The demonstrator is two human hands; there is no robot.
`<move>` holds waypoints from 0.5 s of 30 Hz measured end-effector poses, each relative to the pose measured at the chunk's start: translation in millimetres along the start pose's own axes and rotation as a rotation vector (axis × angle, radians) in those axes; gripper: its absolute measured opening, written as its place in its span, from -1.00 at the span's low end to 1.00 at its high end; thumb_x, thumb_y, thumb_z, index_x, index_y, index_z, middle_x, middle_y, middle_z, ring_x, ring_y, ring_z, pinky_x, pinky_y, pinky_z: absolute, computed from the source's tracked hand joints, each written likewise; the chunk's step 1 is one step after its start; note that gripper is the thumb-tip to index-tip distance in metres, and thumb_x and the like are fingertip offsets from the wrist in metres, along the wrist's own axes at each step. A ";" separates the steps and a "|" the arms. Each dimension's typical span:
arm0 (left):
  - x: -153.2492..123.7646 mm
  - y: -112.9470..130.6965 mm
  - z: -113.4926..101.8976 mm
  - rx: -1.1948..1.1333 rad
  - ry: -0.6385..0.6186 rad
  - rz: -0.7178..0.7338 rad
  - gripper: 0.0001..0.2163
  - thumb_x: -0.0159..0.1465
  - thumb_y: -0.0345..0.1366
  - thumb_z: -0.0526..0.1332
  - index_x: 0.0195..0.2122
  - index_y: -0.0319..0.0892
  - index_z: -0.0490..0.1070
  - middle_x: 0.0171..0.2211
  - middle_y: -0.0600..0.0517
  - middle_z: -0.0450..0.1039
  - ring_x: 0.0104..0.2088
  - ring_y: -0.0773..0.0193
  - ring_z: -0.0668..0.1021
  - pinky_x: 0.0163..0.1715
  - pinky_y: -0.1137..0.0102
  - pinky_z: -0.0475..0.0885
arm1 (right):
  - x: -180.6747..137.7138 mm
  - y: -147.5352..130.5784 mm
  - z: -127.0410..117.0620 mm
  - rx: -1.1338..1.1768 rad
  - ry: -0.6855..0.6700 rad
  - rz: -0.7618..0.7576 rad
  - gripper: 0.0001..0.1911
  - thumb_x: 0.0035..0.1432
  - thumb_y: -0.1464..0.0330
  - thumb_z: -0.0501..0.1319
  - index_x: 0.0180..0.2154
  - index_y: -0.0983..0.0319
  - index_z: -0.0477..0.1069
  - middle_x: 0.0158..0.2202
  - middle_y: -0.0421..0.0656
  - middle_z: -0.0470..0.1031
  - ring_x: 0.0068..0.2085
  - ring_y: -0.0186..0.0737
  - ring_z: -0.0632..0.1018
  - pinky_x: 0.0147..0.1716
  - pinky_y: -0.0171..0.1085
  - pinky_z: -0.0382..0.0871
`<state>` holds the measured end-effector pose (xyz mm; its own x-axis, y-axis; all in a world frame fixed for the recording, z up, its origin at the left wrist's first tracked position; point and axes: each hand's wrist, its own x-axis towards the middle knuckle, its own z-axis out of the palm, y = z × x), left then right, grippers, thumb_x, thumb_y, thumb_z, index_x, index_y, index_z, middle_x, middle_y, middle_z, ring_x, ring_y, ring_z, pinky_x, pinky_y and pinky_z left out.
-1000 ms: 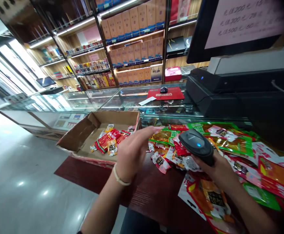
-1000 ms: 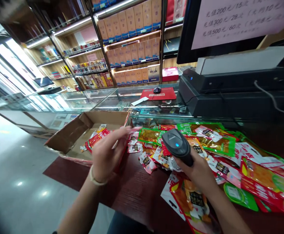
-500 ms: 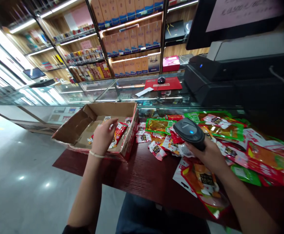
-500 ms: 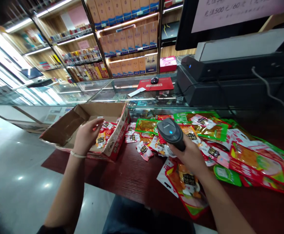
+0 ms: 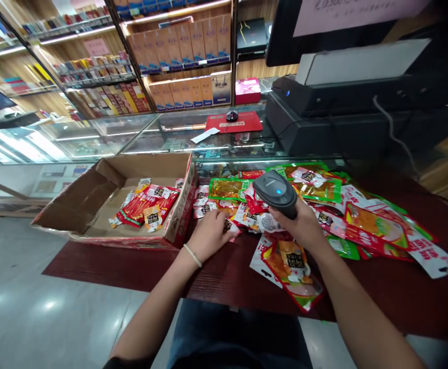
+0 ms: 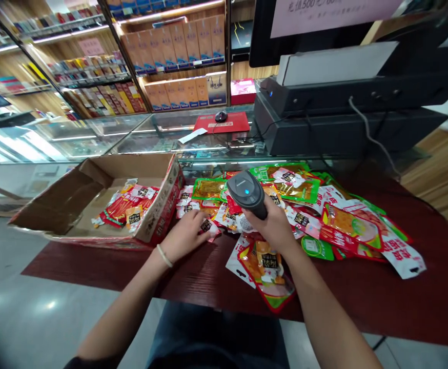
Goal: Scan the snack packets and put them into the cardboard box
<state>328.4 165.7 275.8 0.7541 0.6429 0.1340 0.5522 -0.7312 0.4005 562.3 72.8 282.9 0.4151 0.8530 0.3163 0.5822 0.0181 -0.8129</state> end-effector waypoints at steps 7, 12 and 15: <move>-5.4 2.4 25.8 0.120 0.012 -0.048 -0.49 0.15 -0.10 0.31 0.05 -0.25 0.29 0.07 -0.28 0.32 0.10 -0.10 0.38 0.08 0.07 0.32 | 0.4 2.6 -2.0 0.019 -0.006 -0.034 -0.54 0.08 0.15 0.28 -0.01 0.22 0.43 -0.18 -0.11 0.56 -0.20 -0.12 0.52 -0.18 -0.21 0.39; -4.8 9.6 18.2 0.119 -0.062 -0.158 -0.76 0.25 -0.40 0.08 -0.05 -0.25 0.31 -0.19 -0.22 0.49 -0.14 0.01 0.56 -0.15 0.22 0.44 | 0.4 2.4 -1.6 0.034 0.007 -0.041 -0.56 0.09 0.17 0.28 -0.01 0.20 0.42 -0.15 -0.12 0.55 -0.18 -0.13 0.51 -0.16 -0.22 0.38; -3.1 7.7 6.8 -0.073 0.043 -0.261 -0.73 0.29 -0.41 0.02 0.01 -0.21 0.27 -0.30 -0.13 0.52 -0.27 0.06 0.59 -0.22 0.24 0.44 | 1.2 2.7 -1.7 0.047 0.017 -0.042 -0.56 0.09 0.17 0.28 -0.02 0.21 0.42 -0.16 -0.12 0.55 -0.19 -0.13 0.51 -0.17 -0.22 0.39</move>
<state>332.7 156.6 272.3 0.5728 0.8178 0.0550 0.6979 -0.5218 0.4907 565.5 73.0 281.9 0.4031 0.8419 0.3588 0.5662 0.0786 -0.8205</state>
